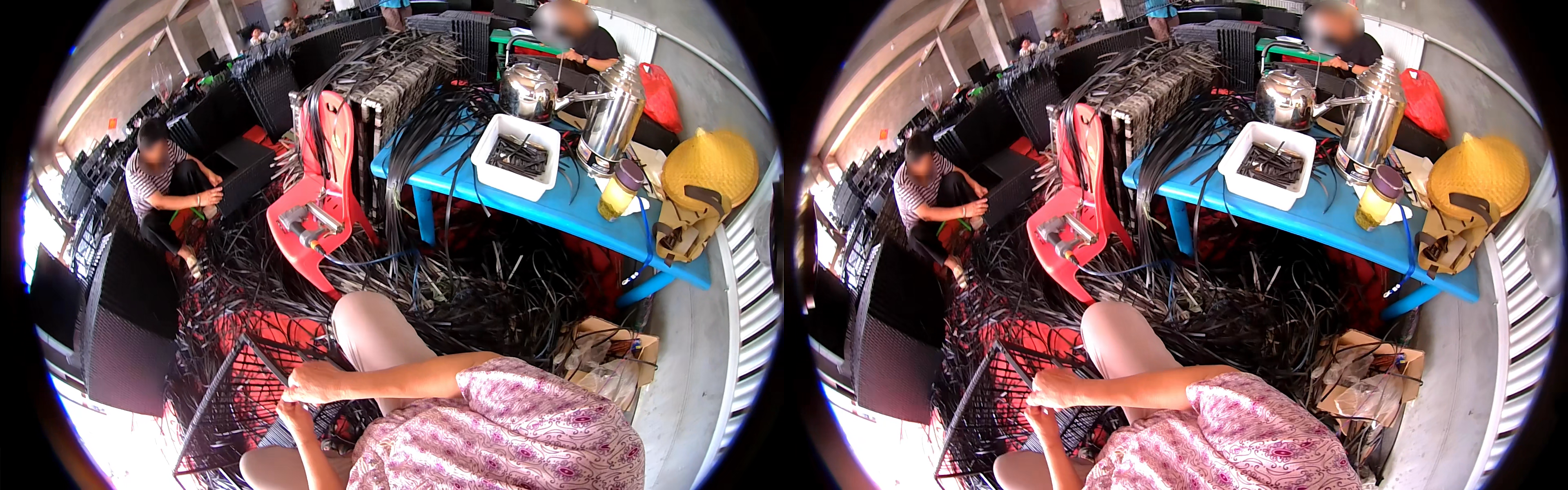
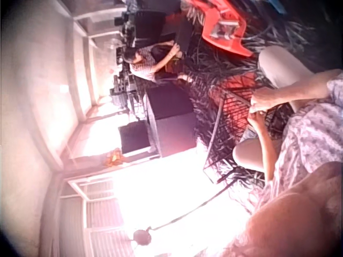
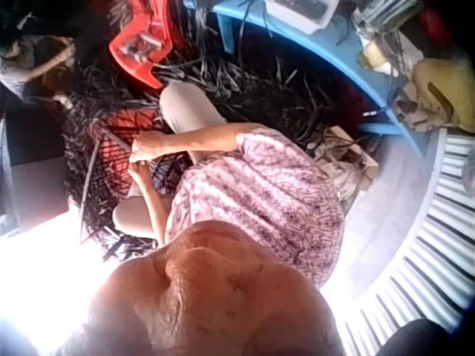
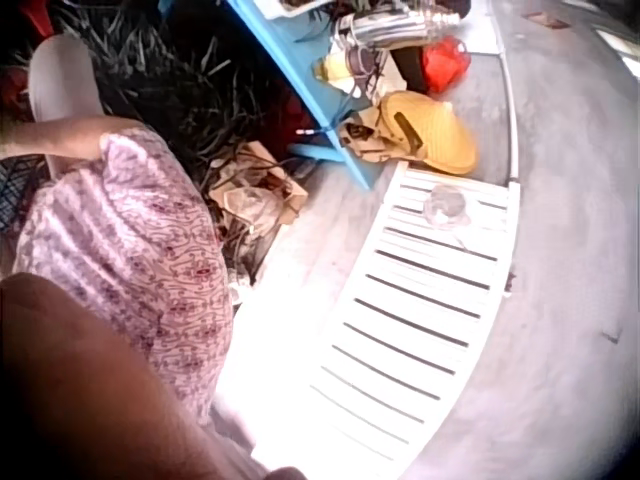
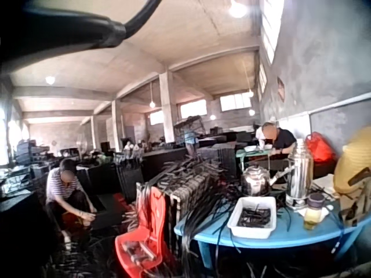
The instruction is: The person weaves black synthetic wicker strips around a metal chair frame, securing them with a pneumatic staple gun and trimming excess with pliers.
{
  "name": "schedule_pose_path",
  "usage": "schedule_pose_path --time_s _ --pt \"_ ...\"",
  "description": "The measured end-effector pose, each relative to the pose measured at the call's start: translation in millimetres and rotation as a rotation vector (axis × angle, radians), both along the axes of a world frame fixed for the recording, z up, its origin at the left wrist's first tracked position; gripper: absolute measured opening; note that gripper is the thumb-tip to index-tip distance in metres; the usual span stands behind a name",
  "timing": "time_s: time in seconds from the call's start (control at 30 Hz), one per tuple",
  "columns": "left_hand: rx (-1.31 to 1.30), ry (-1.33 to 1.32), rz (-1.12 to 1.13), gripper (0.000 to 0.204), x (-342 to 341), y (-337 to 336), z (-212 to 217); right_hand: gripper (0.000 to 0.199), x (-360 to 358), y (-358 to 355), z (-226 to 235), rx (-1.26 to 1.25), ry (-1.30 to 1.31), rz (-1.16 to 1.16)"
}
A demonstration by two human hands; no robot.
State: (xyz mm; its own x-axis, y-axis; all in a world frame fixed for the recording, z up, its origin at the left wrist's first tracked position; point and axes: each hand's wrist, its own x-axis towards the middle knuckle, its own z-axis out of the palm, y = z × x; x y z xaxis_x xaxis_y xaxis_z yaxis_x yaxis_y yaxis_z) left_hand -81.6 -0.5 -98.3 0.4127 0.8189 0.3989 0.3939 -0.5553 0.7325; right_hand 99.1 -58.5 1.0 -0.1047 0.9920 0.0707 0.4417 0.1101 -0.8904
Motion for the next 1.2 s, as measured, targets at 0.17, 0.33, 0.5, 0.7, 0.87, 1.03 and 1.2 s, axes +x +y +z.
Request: schedule_pose_path --time_s 0.17,0.33,0.5,0.7,0.87,1.03,1.2 --pt "-0.08 0.015 -0.022 0.014 20 -8 21 0.016 15 3 -7 0.252 -0.029 -0.139" --pt "-0.16 -0.112 -0.009 0.022 21 -13 21 0.037 21 -14 1 0.185 0.193 -0.006" --pt "-0.254 0.029 0.002 0.022 9 -15 30 0.022 7 -9 6 0.256 0.181 0.026" --pt "-0.22 -0.061 -0.004 0.019 11 -21 33 0.012 3 1 7 0.299 0.088 0.047" --pt "-0.136 -0.023 -0.025 0.022 9 -13 26 0.011 2 -6 9 0.453 -0.049 0.144" --pt "-0.238 -0.078 -0.089 0.027 3 -15 30 0.008 3 0 16 0.463 -0.086 0.199" --pt "-0.229 -0.11 -0.124 0.033 -1 -14 31 0.008 2 5 21 0.251 0.058 0.167"
